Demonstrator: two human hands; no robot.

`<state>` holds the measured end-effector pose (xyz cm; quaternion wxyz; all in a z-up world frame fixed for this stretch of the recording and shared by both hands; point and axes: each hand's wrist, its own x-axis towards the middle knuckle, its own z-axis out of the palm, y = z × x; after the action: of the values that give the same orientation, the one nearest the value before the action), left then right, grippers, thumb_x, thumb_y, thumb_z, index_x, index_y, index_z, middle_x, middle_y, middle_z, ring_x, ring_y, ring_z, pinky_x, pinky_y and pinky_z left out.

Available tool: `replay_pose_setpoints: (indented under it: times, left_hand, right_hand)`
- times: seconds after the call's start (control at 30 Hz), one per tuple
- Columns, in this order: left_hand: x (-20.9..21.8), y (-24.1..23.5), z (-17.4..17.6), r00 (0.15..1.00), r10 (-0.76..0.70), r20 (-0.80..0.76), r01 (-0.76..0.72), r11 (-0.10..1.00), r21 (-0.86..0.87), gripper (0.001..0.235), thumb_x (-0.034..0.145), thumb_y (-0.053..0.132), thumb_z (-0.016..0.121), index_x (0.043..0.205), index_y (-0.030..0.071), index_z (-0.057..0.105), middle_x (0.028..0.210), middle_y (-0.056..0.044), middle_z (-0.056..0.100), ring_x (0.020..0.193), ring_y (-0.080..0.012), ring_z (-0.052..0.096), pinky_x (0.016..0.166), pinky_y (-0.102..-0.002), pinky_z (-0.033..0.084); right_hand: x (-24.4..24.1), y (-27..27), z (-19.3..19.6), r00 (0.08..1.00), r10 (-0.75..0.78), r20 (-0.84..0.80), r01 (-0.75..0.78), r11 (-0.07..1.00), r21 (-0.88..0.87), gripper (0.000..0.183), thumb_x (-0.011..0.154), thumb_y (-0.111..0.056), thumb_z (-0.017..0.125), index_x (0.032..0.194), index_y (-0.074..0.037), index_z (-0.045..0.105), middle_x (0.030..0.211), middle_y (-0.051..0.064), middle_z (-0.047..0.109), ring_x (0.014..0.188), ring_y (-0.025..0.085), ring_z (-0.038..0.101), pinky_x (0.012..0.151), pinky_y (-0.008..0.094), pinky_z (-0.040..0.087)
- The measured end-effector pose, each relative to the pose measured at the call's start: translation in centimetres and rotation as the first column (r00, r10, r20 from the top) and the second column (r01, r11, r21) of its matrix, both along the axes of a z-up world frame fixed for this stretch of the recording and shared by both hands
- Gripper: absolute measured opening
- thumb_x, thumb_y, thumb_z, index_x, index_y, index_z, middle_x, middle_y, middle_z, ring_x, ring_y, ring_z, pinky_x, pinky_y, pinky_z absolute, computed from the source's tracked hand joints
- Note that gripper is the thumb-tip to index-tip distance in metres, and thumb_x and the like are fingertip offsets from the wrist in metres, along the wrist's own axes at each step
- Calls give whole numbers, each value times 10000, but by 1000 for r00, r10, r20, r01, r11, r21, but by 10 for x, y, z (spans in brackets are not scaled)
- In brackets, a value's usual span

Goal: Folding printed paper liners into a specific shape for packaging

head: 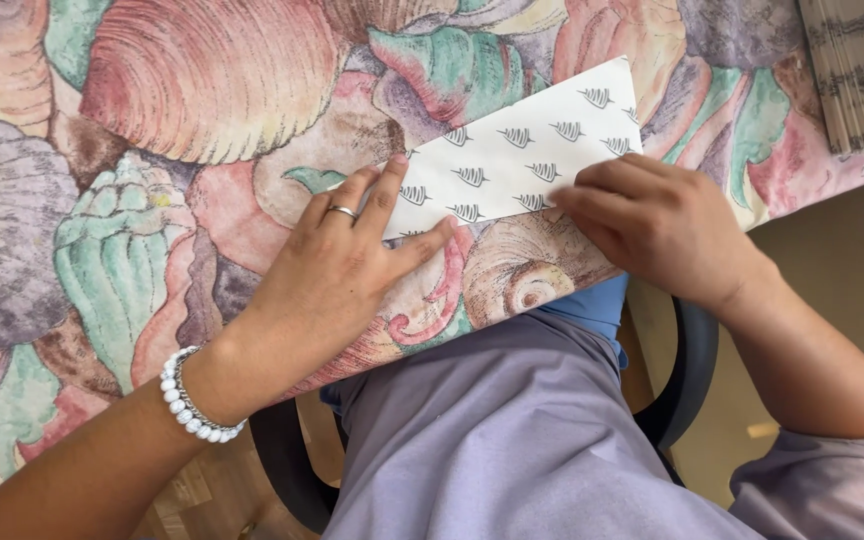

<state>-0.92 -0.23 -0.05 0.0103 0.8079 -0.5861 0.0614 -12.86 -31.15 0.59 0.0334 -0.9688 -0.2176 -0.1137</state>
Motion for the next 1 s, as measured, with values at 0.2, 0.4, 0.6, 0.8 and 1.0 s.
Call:
replay_pose_setpoints:
  times: [0.2,0.4,0.6,0.8,1.0]
  left_hand:
    - [-3,-2,-2,1000,10,-1,-10,999,-35,542,929,167,508,1412,399,581,1504,-267,459,1264,-391,530,959,-448,494]
    - [-3,-1,0,999,19,-33,-20,999,-32,539,943,196,503,1435,406,562,1519,-276,445,1262,-389,535,975,-444,493]
    - [-1,0,-1,999,12,-43,-14,999,-43,554,951,158,490,1447,395,556,1516,-282,441,1242,-394,545,960,-442,487]
    - [0,-5,4,999,6,-42,-7,1000,-22,625,880,27,524,1411,349,586,1485,-295,443,1221,-408,539,922,-461,516]
    - [4,-12,10,990,48,-133,-61,993,-100,345,858,47,610,1179,159,672,1376,-260,560,1178,-396,562,973,-489,489]
  right_hand:
    - [57,48,0,995,-63,-81,50,987,-151,535,1081,-531,498,1506,-232,623,616,-46,602,523,168,603,443,327,408]
    - [62,14,-11,990,-135,-42,129,983,-130,468,1056,-614,585,1351,-311,785,488,-71,554,370,92,438,416,301,275]
    - [30,-93,-13,890,-453,49,431,802,-414,313,1244,-625,618,1399,-442,819,513,-54,584,473,131,556,493,275,435]
    - [10,-39,-1,978,-100,184,107,994,-29,193,1111,-259,828,1216,-98,846,1002,46,712,825,182,616,610,290,437]
    - [-7,5,-15,993,69,96,-81,988,130,136,1041,35,669,1148,14,749,1086,106,676,906,292,663,792,384,577]
